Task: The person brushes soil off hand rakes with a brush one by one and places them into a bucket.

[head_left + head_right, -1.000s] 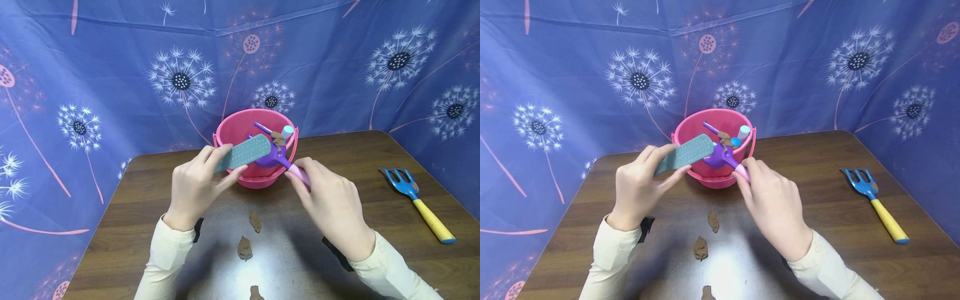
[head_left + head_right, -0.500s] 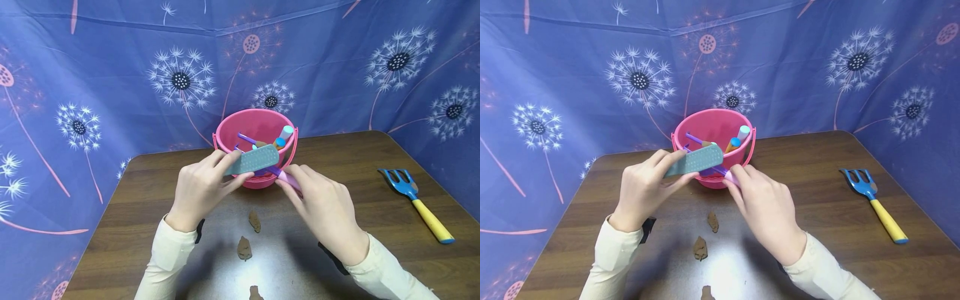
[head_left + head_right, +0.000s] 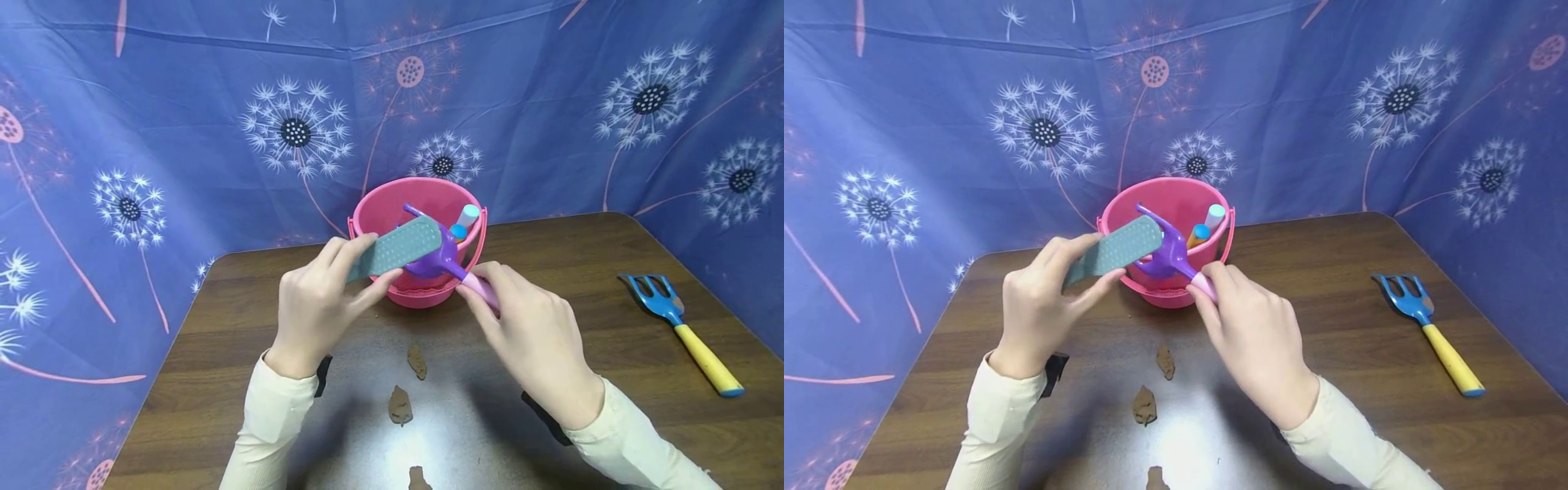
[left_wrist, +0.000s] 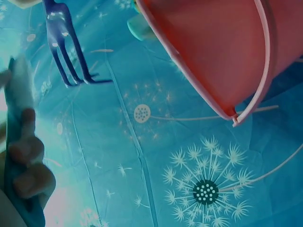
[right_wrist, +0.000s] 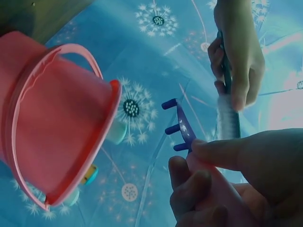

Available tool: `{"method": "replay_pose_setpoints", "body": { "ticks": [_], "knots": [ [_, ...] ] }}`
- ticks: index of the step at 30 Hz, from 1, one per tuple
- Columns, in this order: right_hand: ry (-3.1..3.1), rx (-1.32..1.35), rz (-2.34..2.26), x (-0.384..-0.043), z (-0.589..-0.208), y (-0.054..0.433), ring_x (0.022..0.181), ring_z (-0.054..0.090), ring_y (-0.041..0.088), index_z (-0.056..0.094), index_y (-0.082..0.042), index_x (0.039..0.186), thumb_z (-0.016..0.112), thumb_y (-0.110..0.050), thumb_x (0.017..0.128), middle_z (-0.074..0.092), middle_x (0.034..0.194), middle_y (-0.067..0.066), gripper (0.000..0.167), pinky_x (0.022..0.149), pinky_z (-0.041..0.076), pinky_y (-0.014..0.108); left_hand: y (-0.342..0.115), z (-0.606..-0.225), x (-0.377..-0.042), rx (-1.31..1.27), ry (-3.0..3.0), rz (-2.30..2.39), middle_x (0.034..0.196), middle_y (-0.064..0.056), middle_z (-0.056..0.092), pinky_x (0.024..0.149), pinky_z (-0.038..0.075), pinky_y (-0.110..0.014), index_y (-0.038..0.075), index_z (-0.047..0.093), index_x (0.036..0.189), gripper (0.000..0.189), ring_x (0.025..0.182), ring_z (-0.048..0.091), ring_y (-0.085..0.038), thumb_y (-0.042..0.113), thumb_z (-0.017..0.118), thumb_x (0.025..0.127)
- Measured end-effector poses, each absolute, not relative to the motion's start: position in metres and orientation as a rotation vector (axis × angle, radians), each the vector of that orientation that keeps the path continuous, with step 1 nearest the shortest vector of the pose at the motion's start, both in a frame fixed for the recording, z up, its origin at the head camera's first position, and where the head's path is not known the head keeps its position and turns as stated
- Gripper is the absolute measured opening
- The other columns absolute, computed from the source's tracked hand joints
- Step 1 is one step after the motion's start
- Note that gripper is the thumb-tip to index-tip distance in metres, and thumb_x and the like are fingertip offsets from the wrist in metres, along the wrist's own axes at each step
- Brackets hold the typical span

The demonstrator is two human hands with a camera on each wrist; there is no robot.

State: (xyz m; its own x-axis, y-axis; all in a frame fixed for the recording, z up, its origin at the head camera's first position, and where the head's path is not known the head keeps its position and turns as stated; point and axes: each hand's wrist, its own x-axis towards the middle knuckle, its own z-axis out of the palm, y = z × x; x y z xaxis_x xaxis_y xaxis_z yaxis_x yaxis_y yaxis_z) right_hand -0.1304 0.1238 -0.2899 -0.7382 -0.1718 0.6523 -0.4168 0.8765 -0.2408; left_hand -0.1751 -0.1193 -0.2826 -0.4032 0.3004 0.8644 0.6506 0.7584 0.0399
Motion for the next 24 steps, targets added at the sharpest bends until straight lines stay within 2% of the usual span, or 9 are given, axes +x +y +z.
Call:
{"method": "replay_pose_setpoints", "body": {
  "ticks": [7,14,20,24],
  "knots": [
    [-2.387,0.383,0.498,-0.1323,-0.2847,0.1297,0.05,0.041,0.013,0.067,-0.009,0.101,0.079,-0.025,0.089,0.053,0.068,0.0,0.024,0.046,0.032,0.031,-0.1188,-0.2836,-0.1774,-0.807,-2.03,-0.39,0.079,-0.001,0.065,0.042,0.04,-0.028,0.01,0.071,0.111,0.045,0.049,0.051,-0.009,0.042,0.083,0.082],
    [-2.377,0.412,0.489,-0.1323,-0.285,0.1291,0.051,0.047,0.014,0.068,-0.01,0.103,0.08,-0.025,0.088,0.06,0.071,0.001,0.024,0.046,0.037,0.034,-0.1169,-0.2855,-0.1772,-0.901,-2.058,-0.355,0.086,-0.001,0.069,0.046,0.046,-0.027,0.012,0.072,0.112,0.045,0.053,0.056,-0.009,0.043,0.083,0.082],
    [-2.379,0.503,0.486,-0.1309,-0.2869,0.1271,0.055,0.052,0.011,0.069,-0.011,0.107,0.081,-0.025,0.086,0.065,0.077,0.0,0.028,0.047,0.042,0.032,-0.1196,-0.2829,-0.1775,-0.723,-2.083,-0.379,0.083,-0.003,0.067,0.044,0.044,-0.029,0.008,0.069,0.115,0.047,0.054,0.058,-0.011,0.042,0.082,0.084],
    [-2.349,0.502,0.482,-0.1316,-0.286,0.1282,0.054,0.049,0.011,0.069,-0.01,0.106,0.081,-0.025,0.086,0.062,0.074,0.0,0.028,0.046,0.04,0.032,-0.1226,-0.2817,-0.178,-0.586,-2.076,-0.398,0.085,-0.006,0.068,0.042,0.041,-0.031,0.006,0.067,0.116,0.048,0.055,0.06,-0.016,0.042,0.08,0.087]
  ]
}}
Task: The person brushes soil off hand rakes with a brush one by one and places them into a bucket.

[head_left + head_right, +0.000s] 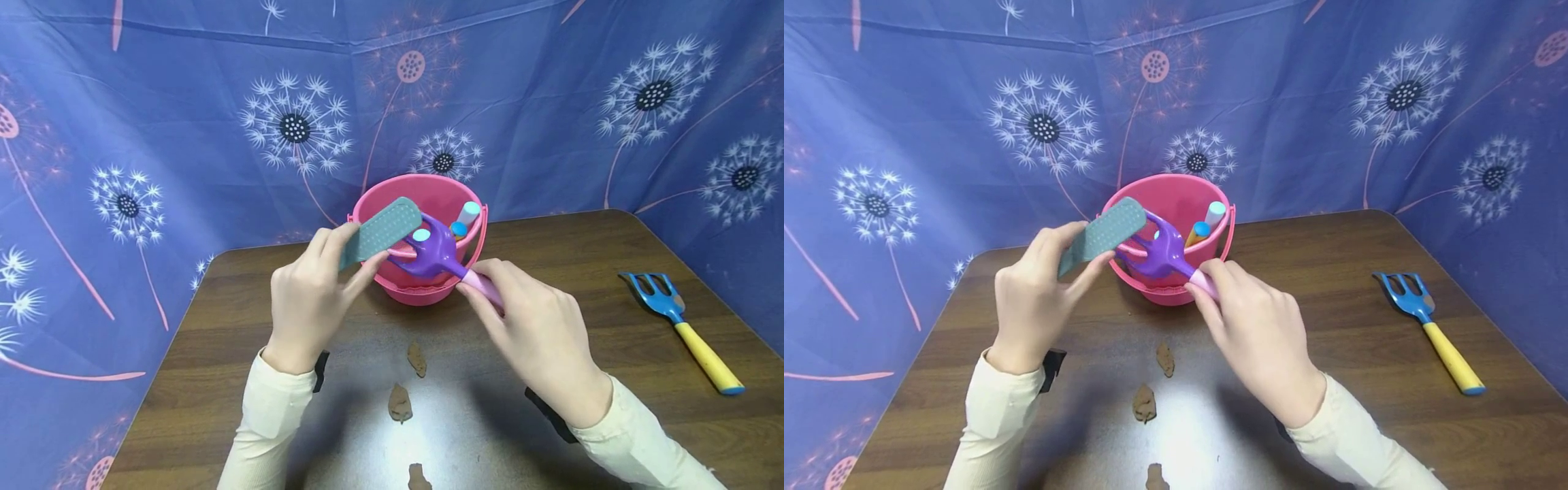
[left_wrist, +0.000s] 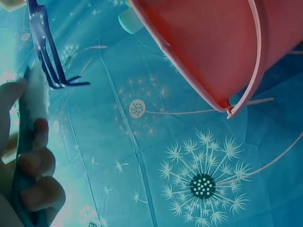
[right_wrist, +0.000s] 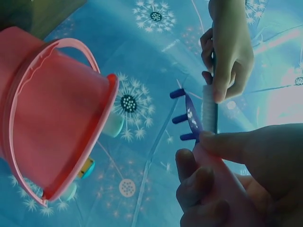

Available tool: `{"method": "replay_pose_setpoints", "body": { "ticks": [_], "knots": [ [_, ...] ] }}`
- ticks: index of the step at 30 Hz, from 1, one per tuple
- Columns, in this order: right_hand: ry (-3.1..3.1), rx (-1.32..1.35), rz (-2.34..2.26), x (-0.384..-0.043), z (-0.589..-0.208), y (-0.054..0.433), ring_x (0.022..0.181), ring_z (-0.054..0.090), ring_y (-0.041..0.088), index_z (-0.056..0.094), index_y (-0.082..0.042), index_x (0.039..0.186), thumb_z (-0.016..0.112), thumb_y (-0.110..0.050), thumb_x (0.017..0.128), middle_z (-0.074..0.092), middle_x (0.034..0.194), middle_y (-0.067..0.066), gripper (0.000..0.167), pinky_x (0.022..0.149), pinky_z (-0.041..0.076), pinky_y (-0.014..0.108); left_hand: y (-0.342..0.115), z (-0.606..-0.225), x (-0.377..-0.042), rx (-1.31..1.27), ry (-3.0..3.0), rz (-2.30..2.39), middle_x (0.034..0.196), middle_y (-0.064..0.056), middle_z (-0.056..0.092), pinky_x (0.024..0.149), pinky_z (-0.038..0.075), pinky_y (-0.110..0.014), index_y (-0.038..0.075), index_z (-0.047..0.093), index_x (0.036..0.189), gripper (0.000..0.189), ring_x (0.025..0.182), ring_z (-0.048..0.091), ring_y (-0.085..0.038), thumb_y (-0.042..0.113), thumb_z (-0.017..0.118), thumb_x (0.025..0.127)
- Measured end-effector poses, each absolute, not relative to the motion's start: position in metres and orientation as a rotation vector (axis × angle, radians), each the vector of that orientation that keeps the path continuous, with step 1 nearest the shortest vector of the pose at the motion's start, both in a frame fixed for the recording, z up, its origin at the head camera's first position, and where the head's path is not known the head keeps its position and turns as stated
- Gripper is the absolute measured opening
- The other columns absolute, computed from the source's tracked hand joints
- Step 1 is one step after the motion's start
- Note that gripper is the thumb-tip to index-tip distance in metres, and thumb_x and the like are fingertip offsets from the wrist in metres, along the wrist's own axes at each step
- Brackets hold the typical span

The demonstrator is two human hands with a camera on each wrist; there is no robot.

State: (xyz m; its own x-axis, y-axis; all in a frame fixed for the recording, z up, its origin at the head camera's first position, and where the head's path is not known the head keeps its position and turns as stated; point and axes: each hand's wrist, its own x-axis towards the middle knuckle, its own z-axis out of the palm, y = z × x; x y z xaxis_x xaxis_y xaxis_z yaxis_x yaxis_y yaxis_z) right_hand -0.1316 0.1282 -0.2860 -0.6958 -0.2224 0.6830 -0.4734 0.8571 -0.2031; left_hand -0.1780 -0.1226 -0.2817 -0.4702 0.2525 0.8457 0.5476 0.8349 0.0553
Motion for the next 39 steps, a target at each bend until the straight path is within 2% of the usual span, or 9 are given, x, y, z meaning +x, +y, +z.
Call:
{"method": "replay_pose_setpoints", "body": {
  "ticks": [3,8,12,16,23,27,29,35,39],
  "knots": [
    [-2.329,0.462,0.492,-0.132,-0.285,0.13,0.052,0.046,0.012,0.068,-0.009,0.104,0.081,-0.023,0.086,0.059,0.072,0.002,0.027,0.046,0.038,0.034,-0.122,-0.281,-0.178,-0.569,-2.061,-0.421,0.087,-0.008,0.069,0.042,0.042,-0.031,0.004,0.066,0.116,0.049,0.057,0.062,-0.019,0.04,0.081,0.085],
    [-2.342,0.426,0.502,-0.134,-0.285,0.132,0.052,0.044,0.013,0.068,-0.008,0.104,0.08,-0.023,0.088,0.058,0.071,0.002,0.025,0.047,0.037,0.034,-0.116,-0.283,-0.177,-0.679,-2.046,-0.431,0.083,-0.004,0.067,0.044,0.044,-0.029,0.005,0.068,0.114,0.048,0.057,0.06,-0.013,0.041,0.081,0.085],
    [-2.359,0.438,0.506,-0.133,-0.286,0.131,0.052,0.045,0.012,0.068,-0.009,0.105,0.081,-0.024,0.087,0.06,0.072,0.001,0.027,0.047,0.037,0.033,-0.109,-0.286,-0.176,-0.769,-2.059,-0.413,0.086,-0.002,0.07,0.045,0.045,-0.029,0.008,0.069,0.113,0.045,0.056,0.059,-0.011,0.043,0.079,0.087],
    [-2.358,0.441,0.519,-0.132,-0.285,0.131,0.054,0.048,0.011,0.069,-0.01,0.105,0.082,-0.025,0.086,0.063,0.073,0.001,0.028,0.048,0.038,0.033,-0.11,-0.287,-0.177,-0.688,-2.09,-0.402,0.085,-0.003,0.069,0.043,0.044,-0.03,0.008,0.068,0.114,0.044,0.055,0.059,-0.011,0.042,0.078,0.088],
    [-2.429,0.338,0.535,-0.134,-0.283,0.131,0.061,0.043,0.012,0.068,-0.01,0.1,0.065,-0.02,0.091,0.052,0.075,-0.001,0.013,0.051,0.034,0.03,-0.119,-0.284,-0.177,-0.509,-2.047,-0.459,0.085,-0.008,0.068,0.04,0.038,-0.032,0.004,0.066,0.115,0.046,0.054,0.058,-0.019,0.041,0.076,0.09],
    [-2.405,0.344,0.582,-0.139,-0.284,0.134,0.066,0.049,0.018,0.066,-0.004,0.108,0.065,-0.013,0.092,0.056,0.083,0.006,0.019,0.055,0.042,0.037,-0.114,-0.284,-0.174,-0.584,-1.961,-0.501,0.083,-0.009,0.067,0.041,0.041,-0.031,0.002,0.066,0.114,0.045,0.054,0.058,-0.019,0.042,0.071,0.094],
    [-2.398,0.355,0.605,-0.14,-0.285,0.134,0.063,0.05,0.019,0.064,-0.003,0.113,0.068,-0.011,0.092,0.059,0.084,0.007,0.023,0.054,0.043,0.039,-0.109,-0.284,-0.172,-0.658,-1.92,-0.492,0.08,-0.008,0.066,0.043,0.043,-0.03,0.002,0.067,0.114,0.046,0.054,0.059,-0.017,0.044,0.069,0.095],
    [-2.423,0.353,0.592,-0.14,-0.29,0.13,0.053,0.047,0.02,0.061,-0.004,0.115,0.068,-0.008,0.091,0.061,0.077,0.007,0.025,0.048,0.041,0.039,-0.095,-0.288,-0.166,-0.792,-1.987,-0.401,0.071,-0.002,0.065,0.044,0.044,-0.027,0.007,0.067,0.117,0.048,0.048,0.055,-0.012,0.044,0.077,0.089],
    [-2.462,0.347,0.582,-0.139,-0.292,0.127,0.062,0.054,0.021,0.063,-0.005,0.116,0.062,-0.016,0.095,0.062,0.086,0.006,0.023,0.053,0.045,0.043,-0.09,-0.291,-0.166,-0.801,-2.081,-0.394,0.072,0.0,0.066,0.043,0.041,-0.026,0.011,0.064,0.126,0.054,0.046,0.051,-0.01,0.043,0.08,0.086]
  ]
}}
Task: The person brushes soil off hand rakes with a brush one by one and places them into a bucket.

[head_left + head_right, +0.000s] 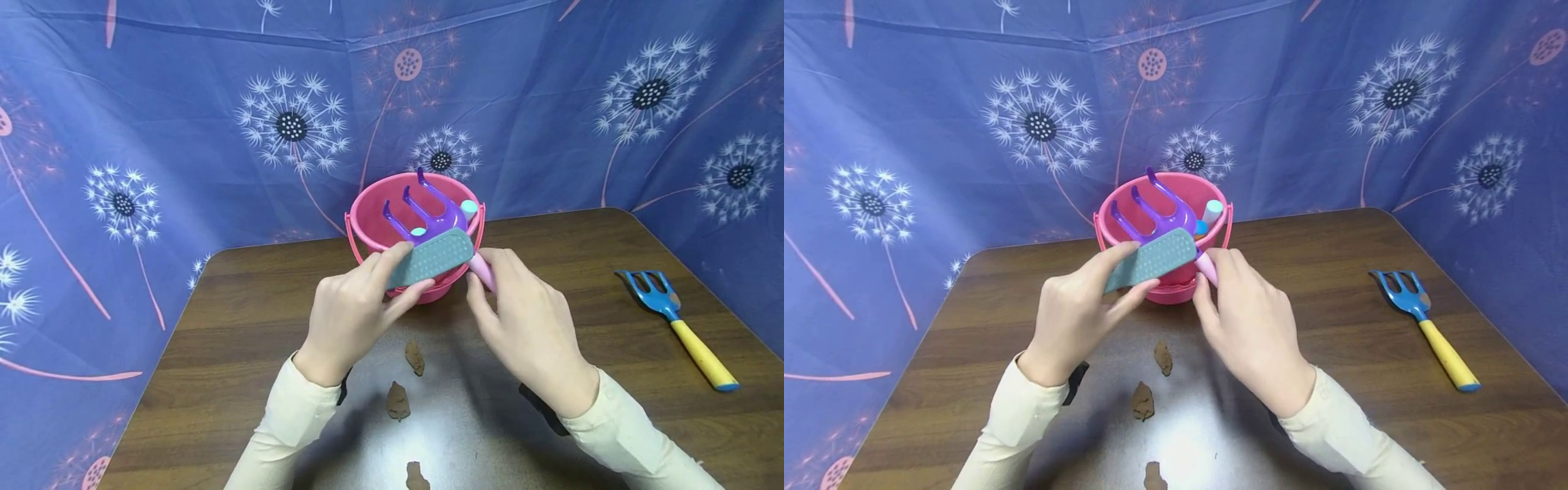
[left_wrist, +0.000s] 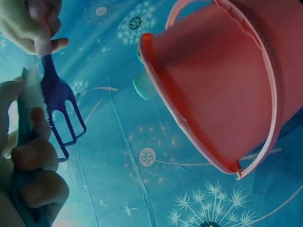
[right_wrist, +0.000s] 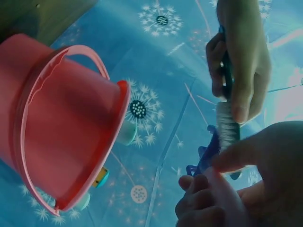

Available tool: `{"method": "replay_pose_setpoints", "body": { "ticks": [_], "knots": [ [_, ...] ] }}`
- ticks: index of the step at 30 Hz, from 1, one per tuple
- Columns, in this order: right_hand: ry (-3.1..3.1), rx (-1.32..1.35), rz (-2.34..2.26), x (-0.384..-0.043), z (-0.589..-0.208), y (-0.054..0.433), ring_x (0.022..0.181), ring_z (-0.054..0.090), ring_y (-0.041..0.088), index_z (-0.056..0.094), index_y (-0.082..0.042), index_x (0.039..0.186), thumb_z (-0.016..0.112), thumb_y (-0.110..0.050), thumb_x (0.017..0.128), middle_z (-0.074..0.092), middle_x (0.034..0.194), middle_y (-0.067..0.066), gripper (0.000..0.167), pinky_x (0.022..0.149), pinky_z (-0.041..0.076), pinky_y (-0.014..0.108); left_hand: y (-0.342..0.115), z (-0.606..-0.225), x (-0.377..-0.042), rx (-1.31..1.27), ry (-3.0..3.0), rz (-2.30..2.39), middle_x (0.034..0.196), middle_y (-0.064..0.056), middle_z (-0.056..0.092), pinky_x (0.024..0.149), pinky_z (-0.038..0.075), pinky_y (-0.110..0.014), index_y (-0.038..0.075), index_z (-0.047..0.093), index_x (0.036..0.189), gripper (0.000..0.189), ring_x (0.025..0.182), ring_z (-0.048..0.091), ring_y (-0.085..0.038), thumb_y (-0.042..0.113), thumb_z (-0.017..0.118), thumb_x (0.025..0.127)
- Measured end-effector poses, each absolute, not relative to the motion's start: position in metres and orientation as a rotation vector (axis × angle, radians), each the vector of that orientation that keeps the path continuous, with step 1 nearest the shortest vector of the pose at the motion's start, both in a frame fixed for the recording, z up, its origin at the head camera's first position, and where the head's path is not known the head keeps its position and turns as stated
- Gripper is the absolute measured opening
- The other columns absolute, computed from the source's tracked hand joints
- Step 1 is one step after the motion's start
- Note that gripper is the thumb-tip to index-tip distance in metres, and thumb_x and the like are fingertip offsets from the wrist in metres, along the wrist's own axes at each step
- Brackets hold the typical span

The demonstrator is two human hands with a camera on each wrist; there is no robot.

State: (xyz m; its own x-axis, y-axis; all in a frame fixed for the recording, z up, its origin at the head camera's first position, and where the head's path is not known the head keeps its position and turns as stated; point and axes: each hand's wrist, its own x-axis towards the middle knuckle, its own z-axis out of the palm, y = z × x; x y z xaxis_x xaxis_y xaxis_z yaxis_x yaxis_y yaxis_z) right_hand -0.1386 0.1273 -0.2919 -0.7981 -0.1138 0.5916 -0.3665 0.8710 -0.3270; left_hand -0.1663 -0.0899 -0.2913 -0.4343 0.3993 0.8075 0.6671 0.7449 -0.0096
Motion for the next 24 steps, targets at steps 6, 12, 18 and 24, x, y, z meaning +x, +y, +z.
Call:
{"method": "replay_pose_setpoints", "body": {
  "ticks": [6,12,18,24],
  "knots": [
    [-2.474,0.411,0.56,-0.1392,-0.2937,0.1256,0.076,0.055,0.022,0.063,-0.005,0.118,0.058,-0.019,0.1,0.059,0.091,0.006,0.024,0.058,0.049,0.042,-0.0897,-0.2924,-0.1649,-0.819,-2.097,-0.478,0.072,-0.001,0.06,0.042,0.035,-0.024,0.019,0.061,0.138,0.057,0.045,0.043,-0.008,0.041,0.079,0.088],
    [-2.438,0.52,0.544,-0.1363,-0.2954,0.1227,0.073,0.052,0.017,0.063,-0.004,0.12,0.066,-0.017,0.096,0.059,0.092,0.006,0.027,0.056,0.046,0.035,-0.0901,-0.2929,-0.1669,-0.755,-2.19,-0.515,0.071,-0.001,0.059,0.043,0.028,-0.023,0.026,0.064,0.138,0.05,0.048,0.041,-0.007,0.041,0.075,0.092],
    [-2.378,0.583,0.596,-0.1346,-0.2966,0.1203,0.073,0.052,0.015,0.062,-0.002,0.119,0.069,-0.012,0.094,0.06,0.093,0.006,0.028,0.06,0.047,0.035,-0.0926,-0.2904,-0.1674,-0.683,-2.223,-0.629,0.069,0.001,0.06,0.044,0.025,-0.024,0.03,0.066,0.136,0.048,0.051,0.039,-0.007,0.042,0.076,0.09],
    [-2.369,0.64,0.649,-0.1351,-0.2976,0.1195,0.074,0.05,0.013,0.062,-0.002,0.117,0.071,-0.01,0.094,0.058,0.09,0.005,0.026,0.065,0.048,0.033,-0.0957,-0.29,-0.1709,-0.596,-2.186,-0.602,0.069,-0.001,0.061,0.042,0.03,-0.029,0.03,0.067,0.136,0.048,0.049,0.042,-0.01,0.042,0.076,0.09]
  ]
}}
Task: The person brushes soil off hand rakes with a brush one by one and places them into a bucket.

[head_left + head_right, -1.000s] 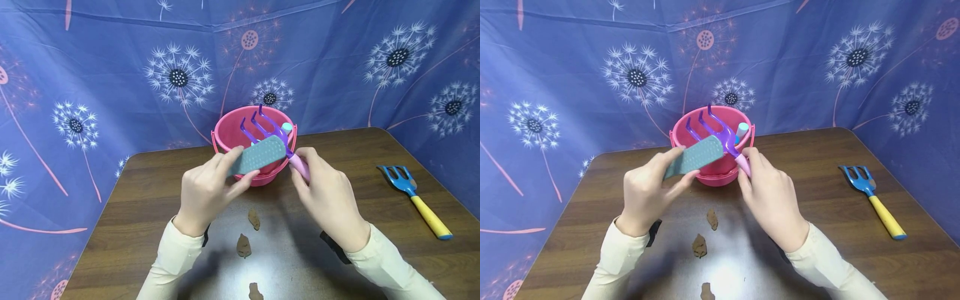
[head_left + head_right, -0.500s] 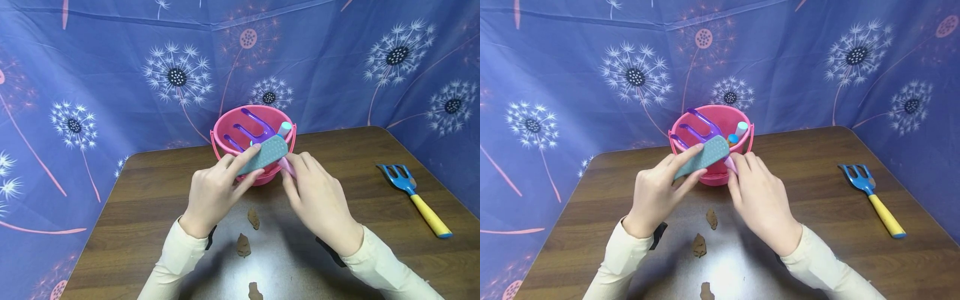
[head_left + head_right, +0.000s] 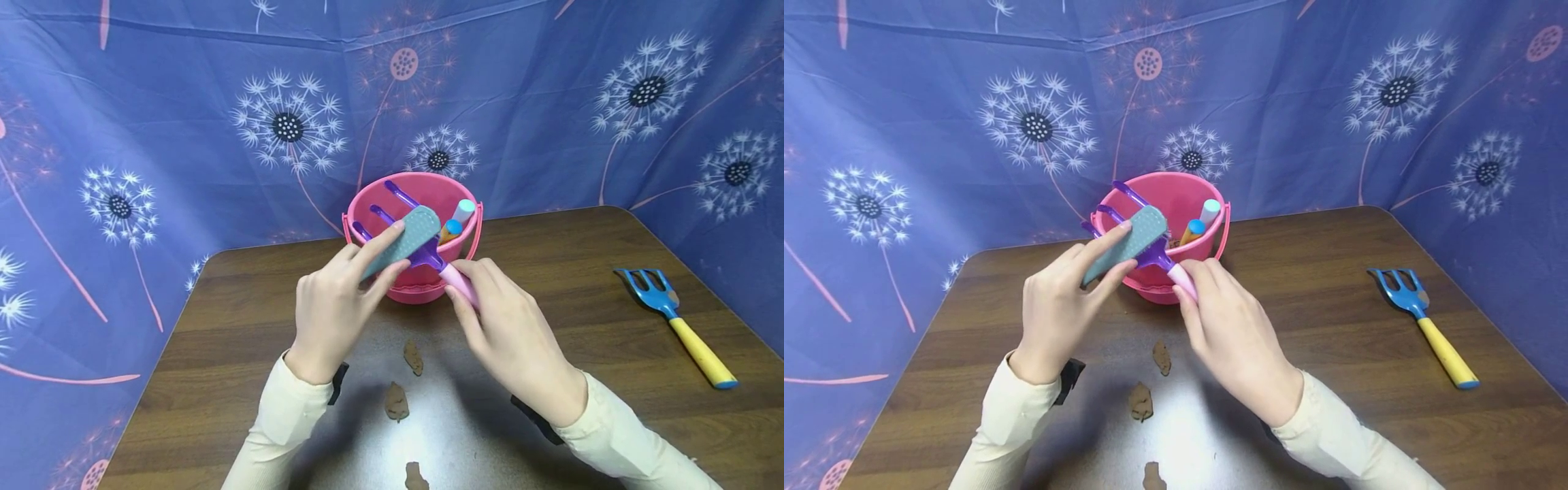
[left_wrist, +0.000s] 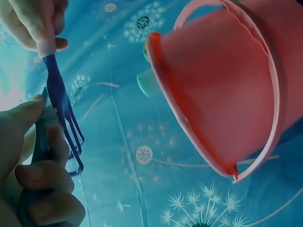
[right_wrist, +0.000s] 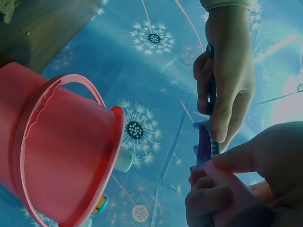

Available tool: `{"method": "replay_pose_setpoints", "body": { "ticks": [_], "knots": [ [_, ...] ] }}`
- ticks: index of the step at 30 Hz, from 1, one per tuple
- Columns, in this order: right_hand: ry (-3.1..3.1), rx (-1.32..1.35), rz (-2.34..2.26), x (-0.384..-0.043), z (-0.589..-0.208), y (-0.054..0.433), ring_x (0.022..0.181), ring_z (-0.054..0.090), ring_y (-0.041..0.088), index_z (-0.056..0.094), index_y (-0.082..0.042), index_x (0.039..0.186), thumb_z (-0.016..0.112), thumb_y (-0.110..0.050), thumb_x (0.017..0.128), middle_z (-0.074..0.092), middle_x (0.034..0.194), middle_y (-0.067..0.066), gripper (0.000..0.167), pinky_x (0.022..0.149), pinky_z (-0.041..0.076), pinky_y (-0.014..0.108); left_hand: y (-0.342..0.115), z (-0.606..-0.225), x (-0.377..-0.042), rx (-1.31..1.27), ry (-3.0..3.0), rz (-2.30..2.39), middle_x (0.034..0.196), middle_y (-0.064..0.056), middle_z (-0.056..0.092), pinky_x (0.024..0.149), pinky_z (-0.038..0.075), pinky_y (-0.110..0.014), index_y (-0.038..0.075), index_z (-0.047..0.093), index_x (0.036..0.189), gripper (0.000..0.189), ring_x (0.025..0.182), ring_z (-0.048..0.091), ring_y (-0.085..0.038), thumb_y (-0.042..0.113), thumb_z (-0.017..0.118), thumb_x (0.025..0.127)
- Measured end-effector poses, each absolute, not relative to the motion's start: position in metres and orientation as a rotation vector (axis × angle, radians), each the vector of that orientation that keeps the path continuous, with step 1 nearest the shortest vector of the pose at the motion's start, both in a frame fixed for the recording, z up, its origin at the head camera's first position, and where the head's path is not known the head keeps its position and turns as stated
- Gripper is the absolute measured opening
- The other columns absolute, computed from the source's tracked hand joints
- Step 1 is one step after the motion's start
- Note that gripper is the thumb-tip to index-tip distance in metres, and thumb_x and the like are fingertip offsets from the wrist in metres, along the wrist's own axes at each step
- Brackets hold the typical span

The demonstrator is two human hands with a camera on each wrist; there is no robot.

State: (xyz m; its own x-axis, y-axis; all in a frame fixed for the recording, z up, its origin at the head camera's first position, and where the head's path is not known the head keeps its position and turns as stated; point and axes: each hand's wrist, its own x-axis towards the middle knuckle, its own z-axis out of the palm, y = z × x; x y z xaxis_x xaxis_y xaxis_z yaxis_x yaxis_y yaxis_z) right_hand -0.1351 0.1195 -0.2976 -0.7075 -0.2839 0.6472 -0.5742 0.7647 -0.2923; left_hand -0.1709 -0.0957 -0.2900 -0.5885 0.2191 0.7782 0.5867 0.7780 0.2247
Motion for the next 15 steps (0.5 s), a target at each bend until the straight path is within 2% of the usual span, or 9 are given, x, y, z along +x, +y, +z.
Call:
{"method": "replay_pose_setpoints", "body": {
  "ticks": [9,15],
  "knots": [
    [-2.382,0.59,0.67,-0.1341,-0.2978,0.1176,0.075,0.055,0.017,0.061,0.001,0.119,0.073,-0.01,0.093,0.061,0.096,0.009,0.031,0.066,0.051,0.036,-0.1013,-0.2872,-0.173,-0.533,-2.112,-0.442,0.067,-0.003,0.053,0.038,0.024,-0.027,0.03,0.065,0.137,0.047,0.043,0.04,-0.013,0.04,0.075,0.092],
    [-2.363,0.581,0.667,-0.1349,-0.2972,0.118,0.074,0.058,0.02,0.06,0.003,0.12,0.072,-0.009,0.093,0.063,0.098,0.011,0.032,0.064,0.053,0.038,-0.0976,-0.2873,-0.1679,-0.718,-2.13,-0.476,0.074,-0.001,0.062,0.041,0.031,-0.026,0.031,0.066,0.137,0.048,0.052,0.051,-0.008,0.039,0.077,0.09]
  ]
}}
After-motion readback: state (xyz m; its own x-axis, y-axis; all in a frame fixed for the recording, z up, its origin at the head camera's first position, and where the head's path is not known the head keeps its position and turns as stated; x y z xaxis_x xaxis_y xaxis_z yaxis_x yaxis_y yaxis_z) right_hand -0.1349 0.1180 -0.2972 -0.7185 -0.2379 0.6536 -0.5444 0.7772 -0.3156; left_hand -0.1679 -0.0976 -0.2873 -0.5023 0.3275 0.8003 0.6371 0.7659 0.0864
